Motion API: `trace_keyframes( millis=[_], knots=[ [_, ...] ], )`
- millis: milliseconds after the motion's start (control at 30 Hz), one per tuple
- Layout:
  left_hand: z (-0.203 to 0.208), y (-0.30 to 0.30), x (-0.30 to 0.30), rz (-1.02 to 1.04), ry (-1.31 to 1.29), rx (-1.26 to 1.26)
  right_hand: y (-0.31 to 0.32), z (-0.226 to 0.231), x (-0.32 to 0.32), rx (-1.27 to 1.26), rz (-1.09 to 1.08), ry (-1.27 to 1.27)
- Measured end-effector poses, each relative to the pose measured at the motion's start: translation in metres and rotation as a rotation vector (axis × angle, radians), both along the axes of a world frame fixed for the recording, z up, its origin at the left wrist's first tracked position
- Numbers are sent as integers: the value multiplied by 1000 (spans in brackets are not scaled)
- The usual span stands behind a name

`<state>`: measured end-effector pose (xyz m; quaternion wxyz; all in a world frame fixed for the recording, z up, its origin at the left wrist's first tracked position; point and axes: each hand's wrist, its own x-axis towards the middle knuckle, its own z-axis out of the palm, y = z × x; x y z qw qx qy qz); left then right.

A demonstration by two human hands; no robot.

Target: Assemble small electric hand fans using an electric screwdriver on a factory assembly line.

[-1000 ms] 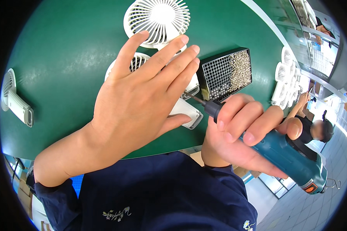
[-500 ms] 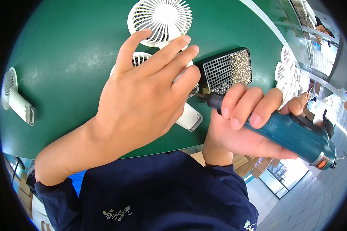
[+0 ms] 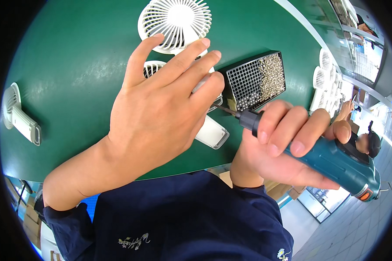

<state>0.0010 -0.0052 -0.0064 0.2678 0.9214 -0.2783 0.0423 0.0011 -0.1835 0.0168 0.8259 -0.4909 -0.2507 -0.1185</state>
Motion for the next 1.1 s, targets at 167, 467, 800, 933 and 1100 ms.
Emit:
trace_keyframes(
  millis=[167, 467, 800, 933, 1100],
  knots=[
    [1, 3, 2, -23, 22, 12, 2, -2, -1, -41, 24, 27],
    [4, 6, 3, -55, 44, 24, 2, -3, -1, 4, 6, 14],
    [1, 4, 3, -50, 24, 18, 2, -2, -3, -21, 93, 60],
    [2, 4, 4, -49, 24, 14, 3, -3, -2, -24, 109, 61],
    [2, 4, 3, -46, 26, 14, 4, -3, -3, -28, 90, 49]
  ],
)
